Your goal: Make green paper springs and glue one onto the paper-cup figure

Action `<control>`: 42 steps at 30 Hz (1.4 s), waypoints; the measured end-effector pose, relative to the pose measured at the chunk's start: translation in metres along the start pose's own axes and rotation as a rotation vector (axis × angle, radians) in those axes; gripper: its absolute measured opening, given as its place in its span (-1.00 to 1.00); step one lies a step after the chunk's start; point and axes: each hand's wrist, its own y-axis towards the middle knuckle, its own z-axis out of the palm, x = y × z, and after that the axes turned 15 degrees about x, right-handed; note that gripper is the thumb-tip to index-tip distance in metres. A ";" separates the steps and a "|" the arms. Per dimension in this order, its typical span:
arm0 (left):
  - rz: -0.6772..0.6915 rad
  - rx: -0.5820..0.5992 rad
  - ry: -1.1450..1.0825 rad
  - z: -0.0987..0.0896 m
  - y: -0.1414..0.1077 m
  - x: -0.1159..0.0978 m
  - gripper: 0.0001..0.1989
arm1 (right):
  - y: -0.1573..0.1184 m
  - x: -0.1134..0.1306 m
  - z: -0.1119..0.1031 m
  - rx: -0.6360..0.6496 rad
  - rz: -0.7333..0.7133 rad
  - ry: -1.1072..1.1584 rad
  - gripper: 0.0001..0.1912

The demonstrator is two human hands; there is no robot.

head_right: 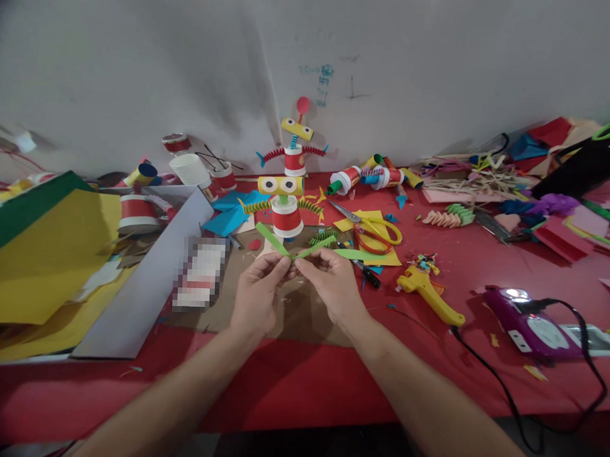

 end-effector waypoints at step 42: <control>-0.367 0.165 0.058 -0.009 0.007 -0.016 -0.80 | 0.005 0.010 -0.019 0.106 0.117 -0.050 -0.79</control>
